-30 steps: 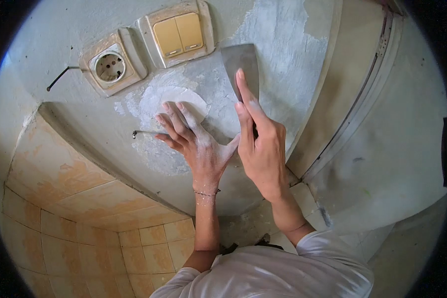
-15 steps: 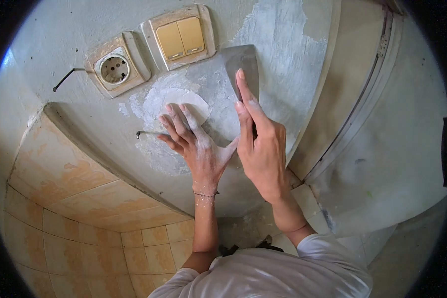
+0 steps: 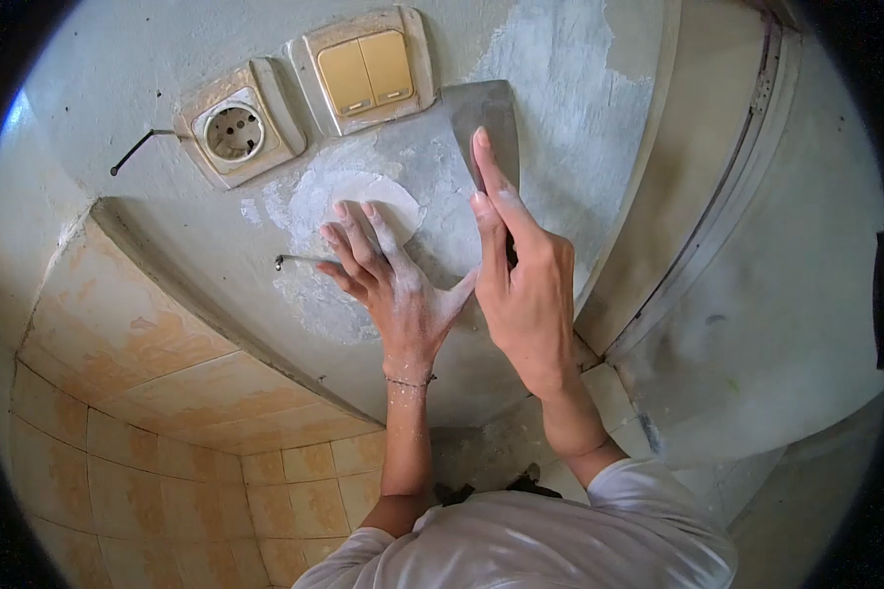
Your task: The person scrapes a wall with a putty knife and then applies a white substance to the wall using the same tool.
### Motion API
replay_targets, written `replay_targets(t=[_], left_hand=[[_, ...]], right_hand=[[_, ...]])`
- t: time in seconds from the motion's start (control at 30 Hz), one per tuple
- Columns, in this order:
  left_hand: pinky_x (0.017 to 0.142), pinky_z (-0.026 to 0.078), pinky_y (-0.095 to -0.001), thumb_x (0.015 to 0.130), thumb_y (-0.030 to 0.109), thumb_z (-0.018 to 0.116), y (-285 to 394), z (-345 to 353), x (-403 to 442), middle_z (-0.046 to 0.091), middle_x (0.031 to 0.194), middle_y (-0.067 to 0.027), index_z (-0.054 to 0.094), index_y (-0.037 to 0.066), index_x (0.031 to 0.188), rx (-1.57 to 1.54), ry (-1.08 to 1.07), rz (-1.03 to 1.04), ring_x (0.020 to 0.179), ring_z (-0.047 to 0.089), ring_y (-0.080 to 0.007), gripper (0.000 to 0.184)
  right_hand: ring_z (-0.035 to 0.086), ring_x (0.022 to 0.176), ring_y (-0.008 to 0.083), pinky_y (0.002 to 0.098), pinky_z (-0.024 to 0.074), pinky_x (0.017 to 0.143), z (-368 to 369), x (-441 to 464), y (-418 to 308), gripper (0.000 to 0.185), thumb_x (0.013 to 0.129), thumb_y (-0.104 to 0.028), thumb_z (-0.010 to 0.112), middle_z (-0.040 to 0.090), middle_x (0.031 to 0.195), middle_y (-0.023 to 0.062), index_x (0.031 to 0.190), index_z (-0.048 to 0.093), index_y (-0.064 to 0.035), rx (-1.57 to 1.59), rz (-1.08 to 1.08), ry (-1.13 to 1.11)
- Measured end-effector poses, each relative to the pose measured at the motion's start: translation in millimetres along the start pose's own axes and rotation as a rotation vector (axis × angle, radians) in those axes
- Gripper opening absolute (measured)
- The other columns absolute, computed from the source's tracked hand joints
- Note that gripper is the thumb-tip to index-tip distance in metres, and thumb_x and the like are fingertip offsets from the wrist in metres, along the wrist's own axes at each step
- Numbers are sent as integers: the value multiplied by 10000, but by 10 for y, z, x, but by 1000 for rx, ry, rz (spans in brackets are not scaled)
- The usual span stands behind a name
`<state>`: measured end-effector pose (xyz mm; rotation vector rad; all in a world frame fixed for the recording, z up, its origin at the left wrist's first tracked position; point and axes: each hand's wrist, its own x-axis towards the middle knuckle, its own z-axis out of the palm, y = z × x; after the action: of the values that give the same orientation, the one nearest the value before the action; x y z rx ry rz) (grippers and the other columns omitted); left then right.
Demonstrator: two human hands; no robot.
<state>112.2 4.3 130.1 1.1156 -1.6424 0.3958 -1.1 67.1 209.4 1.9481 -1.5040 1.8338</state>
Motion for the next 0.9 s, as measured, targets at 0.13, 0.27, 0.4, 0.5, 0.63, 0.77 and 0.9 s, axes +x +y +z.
replay_targets(t=[0.13, 0.27, 0.4, 0.5, 0.63, 0.77, 0.9], left_hand=[[1260, -99, -612, 883, 460, 747, 2, 32, 10, -5, 1753, -230, 75, -1, 1680, 26, 10, -11, 1619, -70, -426, 1139], [1264, -92, -609, 905, 427, 729, -9, 21, 5, -2, 1753, -228, 73, -2, 1680, 20, 10, -9, 1620, -61, -420, 1102], [1266, -84, -612, 930, 399, 707, 8, -18, -10, 4, 1753, -227, 74, -1, 1679, 5, -11, -14, 1621, -46, -423, 1059], [1265, -83, -615, 935, 413, 700, -3, 2, -9, 7, 1753, -226, 79, -4, 1678, 10, 13, -1, 1620, -39, -427, 1054], [1264, -85, -616, 939, 430, 694, 3, -8, -10, 4, 1753, -228, 80, -7, 1677, 22, -7, -19, 1620, -50, -425, 1054], [1262, -87, -616, 940, 450, 692, 17, 5, 26, 0, 1753, -229, 83, -9, 1676, 22, 5, -10, 1620, -60, -425, 1059], [1260, -91, -620, 926, 460, 703, -10, 3, -14, -4, 1753, -230, 84, -11, 1675, 36, -7, -8, 1619, -60, -430, 1079]], right_hand=[[454, 572, 169, 317, 442, 551, 94, -24, 74, 422, 1099, -83, 507, 588, 1497, 122, 1515, 523, -15, 16, -9, 3], [451, 579, 170, 310, 432, 547, 204, -3, 182, 390, 1097, -73, 508, 562, 1523, 124, 1469, 535, 38, 36, -130, 102], [454, 582, 176, 305, 430, 551, 124, -77, 52, 371, 1096, -69, 505, 547, 1539, 119, 1442, 537, 64, 78, -24, 17], [462, 591, 177, 301, 437, 564, 136, -24, 40, 386, 1097, -70, 501, 550, 1537, 122, 1465, 536, 42, 21, -19, 18], [448, 580, 183, 300, 425, 560, 129, -92, 51, 409, 1096, -68, 498, 546, 1541, 123, 1497, 528, 11, 64, 1, -10], [468, 594, 197, 304, 446, 581, 212, -55, 152, 417, 1097, -74, 499, 549, 1540, 123, 1504, 521, 8, 70, -76, 49], [512, 631, 189, 297, 477, 616, 148, -86, 73, 422, 1098, -74, 497, 558, 1533, 127, 1513, 520, -3, 70, 44, -15]])
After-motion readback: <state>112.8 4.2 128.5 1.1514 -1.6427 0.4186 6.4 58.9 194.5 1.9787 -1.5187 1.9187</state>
